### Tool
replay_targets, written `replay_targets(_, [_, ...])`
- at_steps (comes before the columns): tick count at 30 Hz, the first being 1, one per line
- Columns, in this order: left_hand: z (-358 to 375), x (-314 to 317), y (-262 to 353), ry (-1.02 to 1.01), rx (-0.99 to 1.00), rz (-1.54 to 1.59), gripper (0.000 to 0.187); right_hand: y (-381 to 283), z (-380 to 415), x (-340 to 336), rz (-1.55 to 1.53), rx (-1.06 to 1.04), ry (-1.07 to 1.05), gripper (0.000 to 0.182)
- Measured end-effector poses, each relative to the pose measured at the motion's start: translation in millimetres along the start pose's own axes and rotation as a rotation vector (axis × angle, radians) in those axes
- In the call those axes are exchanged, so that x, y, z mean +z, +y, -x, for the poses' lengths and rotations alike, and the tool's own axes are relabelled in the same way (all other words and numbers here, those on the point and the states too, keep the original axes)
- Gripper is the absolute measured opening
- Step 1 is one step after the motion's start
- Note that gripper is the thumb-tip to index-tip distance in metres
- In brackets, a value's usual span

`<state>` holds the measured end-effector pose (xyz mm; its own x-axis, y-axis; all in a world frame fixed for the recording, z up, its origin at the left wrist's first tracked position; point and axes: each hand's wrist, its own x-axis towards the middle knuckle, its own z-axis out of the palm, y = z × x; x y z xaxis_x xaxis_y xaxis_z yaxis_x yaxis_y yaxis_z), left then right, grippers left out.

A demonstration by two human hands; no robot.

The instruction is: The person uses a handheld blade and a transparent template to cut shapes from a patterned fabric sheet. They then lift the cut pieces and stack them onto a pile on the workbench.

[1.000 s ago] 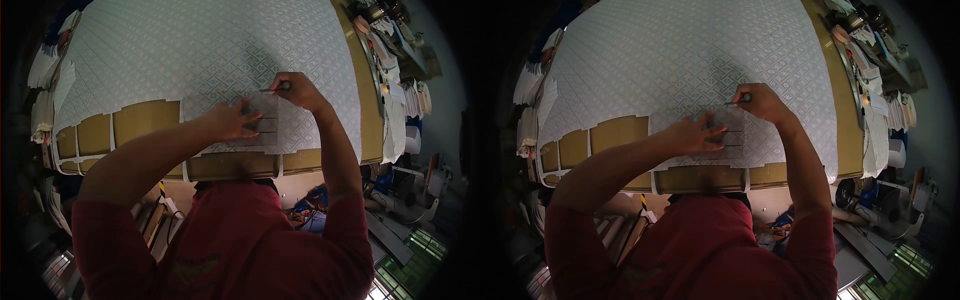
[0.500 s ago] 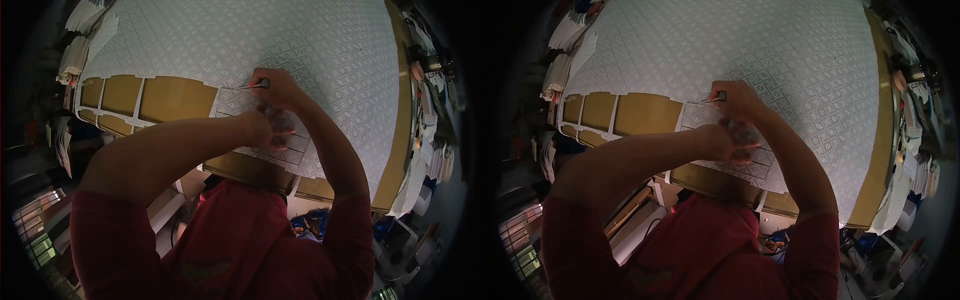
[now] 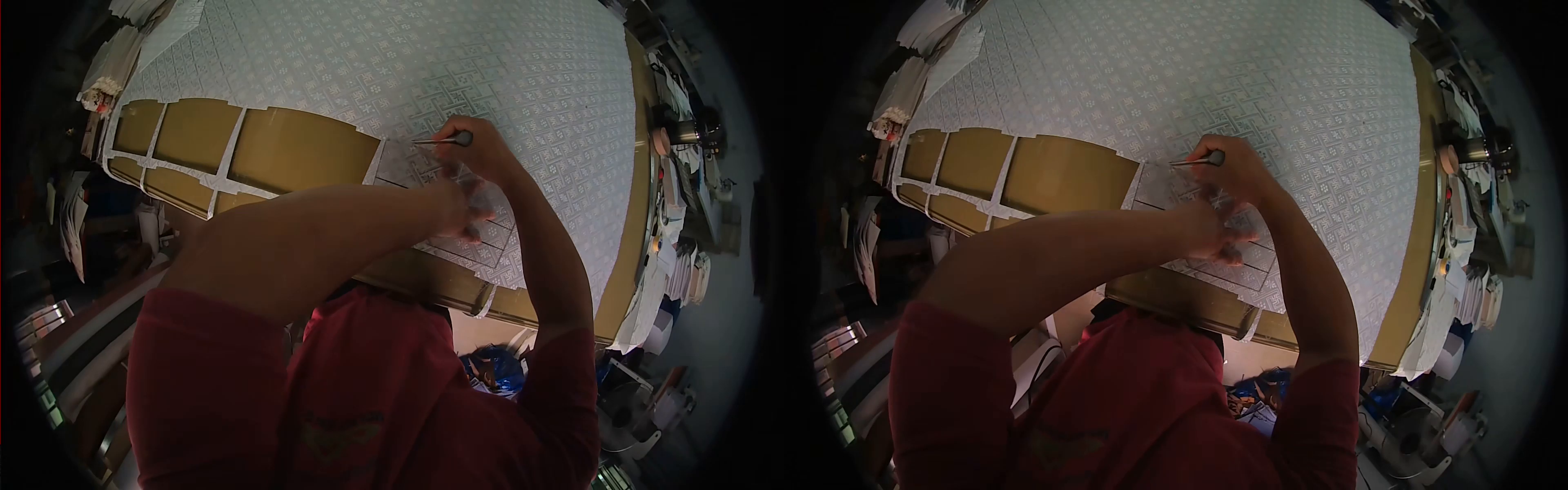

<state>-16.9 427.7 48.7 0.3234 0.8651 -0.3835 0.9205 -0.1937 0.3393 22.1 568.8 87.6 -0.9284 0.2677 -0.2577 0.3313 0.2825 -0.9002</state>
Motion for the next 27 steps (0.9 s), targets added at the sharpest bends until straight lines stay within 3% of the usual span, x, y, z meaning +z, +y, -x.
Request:
replay_targets(2, [-1,4,-1,0.090,0.012,-0.056,0.070,-3,-7,-5,0.206,-0.212,0.010,0.015])
replay_targets(5, [-2,3,-2,0.063,0.012,0.044,0.068,-17,-19,-16,0.165,-0.094,-0.122,0.017])
replay_targets(11, [3,-25,4,-0.327,0.068,-0.097,0.060,-31,-71,-41,0.270,-0.271,-0.498,0.016])
replay_targets(14, [9,-30,7,-0.283,-0.016,0.052,0.058,-37,-98,-43,0.314,-0.208,-0.673,0.015])
replay_targets(17, [11,-27,6,-0.259,-0.025,0.132,0.058,-43,-121,-39,0.376,-0.278,-0.813,0.015])
replay_targets(19, [14,-24,8,-0.173,-0.081,0.246,0.059,-47,-129,-36,0.387,-0.288,-0.858,0.015])
replay_targets(23, [10,-20,10,-0.191,-0.110,0.239,0.060,-44,-137,-36,0.366,-0.353,-0.913,0.016])
replay_targets(25, [11,-14,9,-0.056,-0.079,0.226,0.062,-29,-144,-34,0.300,-0.389,-0.938,0.016])
replay_targets(27, [11,-20,11,-0.114,-0.120,0.267,0.062,-21,-148,-35,0.237,-0.432,-0.952,0.017])
